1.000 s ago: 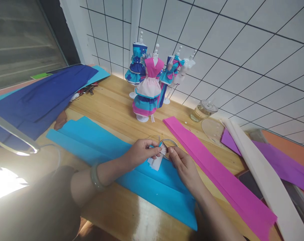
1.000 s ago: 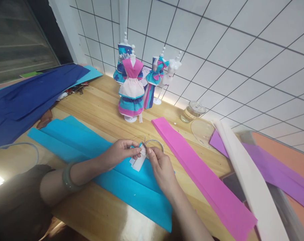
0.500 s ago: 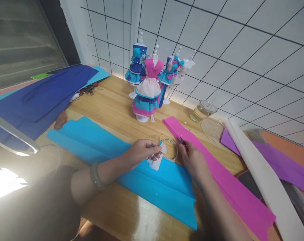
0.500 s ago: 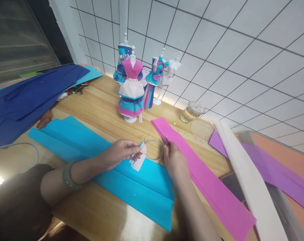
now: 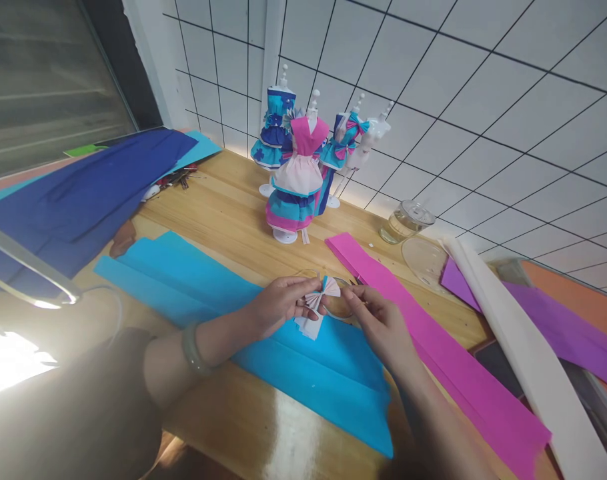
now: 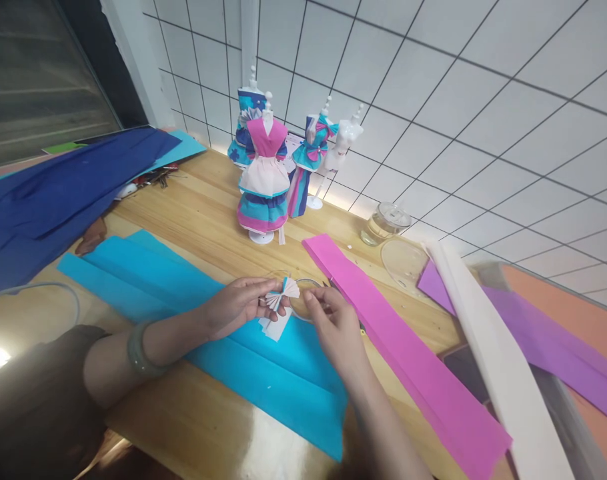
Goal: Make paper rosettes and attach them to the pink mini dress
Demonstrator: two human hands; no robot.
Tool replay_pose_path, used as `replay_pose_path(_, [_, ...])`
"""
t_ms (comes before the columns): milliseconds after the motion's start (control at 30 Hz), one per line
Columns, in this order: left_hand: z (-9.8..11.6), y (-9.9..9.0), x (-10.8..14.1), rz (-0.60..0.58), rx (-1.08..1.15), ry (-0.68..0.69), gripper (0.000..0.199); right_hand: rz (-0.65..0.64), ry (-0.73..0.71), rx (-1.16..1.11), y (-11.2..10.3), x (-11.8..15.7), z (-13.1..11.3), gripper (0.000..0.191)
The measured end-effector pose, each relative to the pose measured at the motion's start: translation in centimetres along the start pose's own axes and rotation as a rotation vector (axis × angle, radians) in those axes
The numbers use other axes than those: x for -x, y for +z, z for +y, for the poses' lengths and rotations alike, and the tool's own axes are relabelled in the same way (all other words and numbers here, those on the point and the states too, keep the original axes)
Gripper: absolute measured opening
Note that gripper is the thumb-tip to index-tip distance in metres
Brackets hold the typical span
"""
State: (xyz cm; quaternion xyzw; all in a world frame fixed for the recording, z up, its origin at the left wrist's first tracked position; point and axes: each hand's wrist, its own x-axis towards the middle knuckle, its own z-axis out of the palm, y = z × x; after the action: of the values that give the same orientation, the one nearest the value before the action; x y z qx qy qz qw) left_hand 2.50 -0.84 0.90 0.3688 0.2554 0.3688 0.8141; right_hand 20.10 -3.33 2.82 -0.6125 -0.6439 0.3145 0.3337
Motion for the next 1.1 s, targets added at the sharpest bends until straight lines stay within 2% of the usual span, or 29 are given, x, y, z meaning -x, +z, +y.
replay_pose_path(100, [-0.1, 0.0, 0.1, -0.027, 0.025, -0.011, 0.027, -0.172, 0.113, -0.306, 0.5, 0.4, -0.8, 0.032])
replay_pose_path(267, [-0.2, -0.1, 0.0, -0.053, -0.001, -0.032, 0.024, -0.184, 0.175, -0.455, 0.7, 0.5, -0.3, 0.034])
replay_pose_path(500, [-0.9, -0.2, -0.1, -0.046, -0.053, -0.023, 0.029, -0.237, 0.111, -0.497, 1.1, 0.6, -0.7, 0.016])
replay_pose_path(867, [-0.8, 0.0, -0.1, -0.061, -0.294, 0.030, 0.038, -0.203, 0.135, -0.528, 1.6, 0.7, -0.8, 0.021])
replay_pose_path(1100, [-0.9, 0.0, -0.1, 0.085, -0.432, 0.073, 0.029, -0.124, 0.092, -0.421, 1.5, 0.6, -0.4, 0.021])
